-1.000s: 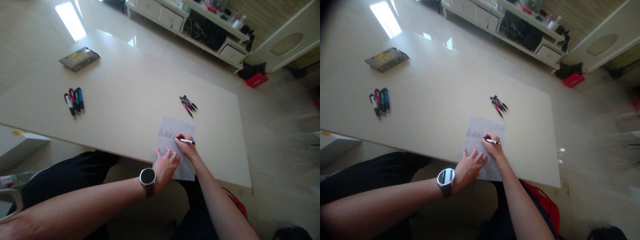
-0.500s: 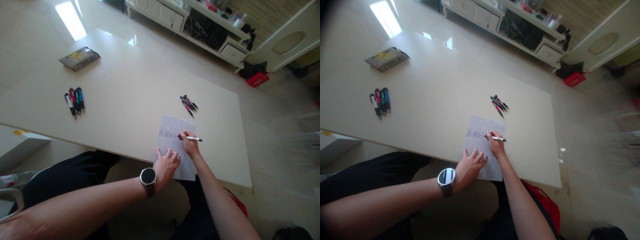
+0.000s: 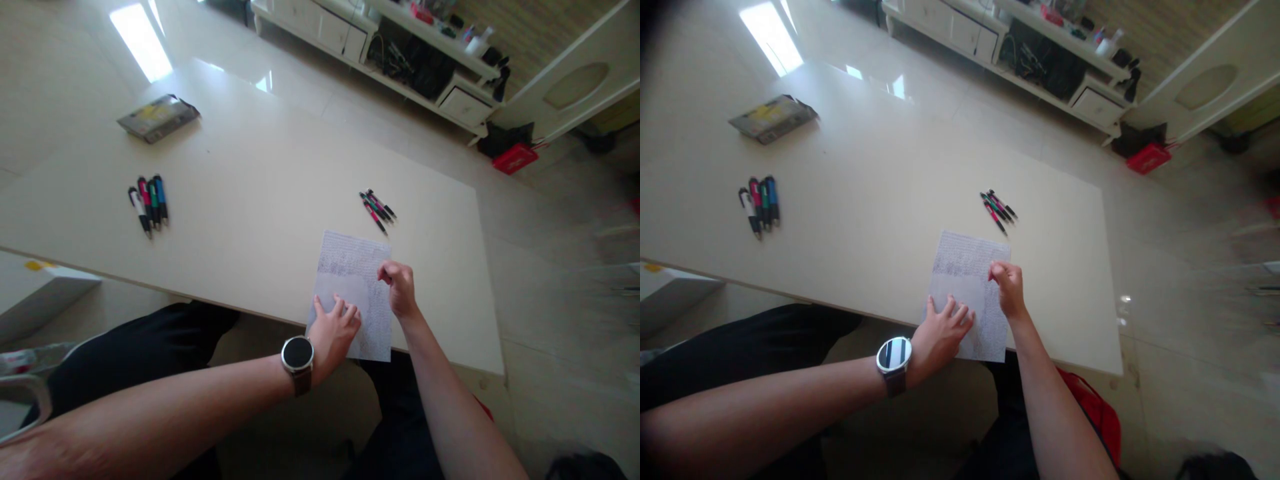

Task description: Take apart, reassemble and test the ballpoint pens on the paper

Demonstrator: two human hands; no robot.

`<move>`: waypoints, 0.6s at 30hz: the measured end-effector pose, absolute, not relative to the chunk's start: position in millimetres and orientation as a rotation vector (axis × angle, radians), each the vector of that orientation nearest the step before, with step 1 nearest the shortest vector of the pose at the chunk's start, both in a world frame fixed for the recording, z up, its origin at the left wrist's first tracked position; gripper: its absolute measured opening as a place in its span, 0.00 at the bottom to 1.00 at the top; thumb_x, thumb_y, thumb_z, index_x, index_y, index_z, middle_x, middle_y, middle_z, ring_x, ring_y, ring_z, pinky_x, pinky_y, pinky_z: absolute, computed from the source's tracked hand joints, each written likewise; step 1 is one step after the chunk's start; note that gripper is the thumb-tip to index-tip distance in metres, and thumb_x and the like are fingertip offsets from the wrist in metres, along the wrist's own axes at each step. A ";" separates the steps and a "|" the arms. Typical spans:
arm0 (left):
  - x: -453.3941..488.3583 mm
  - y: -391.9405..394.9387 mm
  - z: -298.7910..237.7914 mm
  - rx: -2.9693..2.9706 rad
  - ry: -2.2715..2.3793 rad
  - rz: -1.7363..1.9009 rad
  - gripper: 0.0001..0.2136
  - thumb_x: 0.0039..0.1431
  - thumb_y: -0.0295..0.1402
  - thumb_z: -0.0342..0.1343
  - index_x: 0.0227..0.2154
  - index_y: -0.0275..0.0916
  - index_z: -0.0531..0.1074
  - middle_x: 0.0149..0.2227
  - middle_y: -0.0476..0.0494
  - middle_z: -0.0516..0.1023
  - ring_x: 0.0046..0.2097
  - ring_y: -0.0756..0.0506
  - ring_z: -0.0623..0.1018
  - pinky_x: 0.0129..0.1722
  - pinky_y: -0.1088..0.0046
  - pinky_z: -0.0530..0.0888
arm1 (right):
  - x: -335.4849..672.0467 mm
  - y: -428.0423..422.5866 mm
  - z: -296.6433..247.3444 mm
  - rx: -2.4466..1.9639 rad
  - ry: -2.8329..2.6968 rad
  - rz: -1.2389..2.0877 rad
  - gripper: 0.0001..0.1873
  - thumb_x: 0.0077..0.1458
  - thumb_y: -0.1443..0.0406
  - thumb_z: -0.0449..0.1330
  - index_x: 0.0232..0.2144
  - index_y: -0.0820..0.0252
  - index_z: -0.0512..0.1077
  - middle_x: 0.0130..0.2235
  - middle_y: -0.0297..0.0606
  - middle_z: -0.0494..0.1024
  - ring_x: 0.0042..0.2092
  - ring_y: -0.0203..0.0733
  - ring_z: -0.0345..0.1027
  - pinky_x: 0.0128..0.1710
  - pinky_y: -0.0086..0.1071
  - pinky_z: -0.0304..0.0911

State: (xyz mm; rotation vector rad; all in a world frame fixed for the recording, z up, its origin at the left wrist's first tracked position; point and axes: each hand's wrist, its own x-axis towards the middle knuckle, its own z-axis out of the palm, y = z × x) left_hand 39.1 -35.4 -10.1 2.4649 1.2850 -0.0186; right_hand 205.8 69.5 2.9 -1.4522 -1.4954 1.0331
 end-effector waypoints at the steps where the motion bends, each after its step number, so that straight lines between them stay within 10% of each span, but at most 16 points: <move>1: 39.0 -35.5 -10.7 2.471 1.286 -0.021 0.22 0.66 0.28 0.45 0.61 0.39 0.65 0.59 0.31 0.67 0.63 0.25 0.63 0.51 0.24 0.66 | 206.3 69.7 4.2 -1.465 -1.547 1.023 0.24 0.57 0.50 0.53 0.15 0.56 0.64 0.20 0.32 0.60 0.25 0.37 0.54 0.27 0.34 0.53; 6: 43.7 -32.3 -14.4 2.507 1.197 -0.007 0.24 0.65 0.30 0.48 0.64 0.38 0.61 0.63 0.30 0.65 0.65 0.26 0.61 0.55 0.29 0.66 | 214.0 66.9 -1.2 -1.742 -1.826 0.827 0.19 0.52 0.48 0.63 0.33 0.57 0.73 0.32 0.36 0.73 0.33 0.42 0.68 0.34 0.34 0.62; 11: 57.2 -29.5 -12.0 2.489 0.940 0.161 0.30 0.61 0.36 0.55 0.65 0.36 0.57 0.69 0.31 0.56 0.70 0.33 0.56 0.65 0.46 0.60 | 249.9 56.0 -20.8 -2.055 -2.098 0.442 0.38 0.40 0.47 0.72 0.52 0.53 0.74 0.50 0.45 0.72 0.42 0.50 0.74 0.40 0.40 0.67; 18: 50.1 -33.3 -12.2 2.518 0.770 0.255 0.21 0.61 0.34 0.54 0.56 0.36 0.66 0.67 0.35 0.61 0.68 0.36 0.59 0.63 0.53 0.63 | 305.6 63.7 -29.5 -2.092 -2.147 0.419 0.35 0.46 0.52 0.69 0.56 0.53 0.70 0.59 0.46 0.70 0.57 0.57 0.68 0.54 0.45 0.65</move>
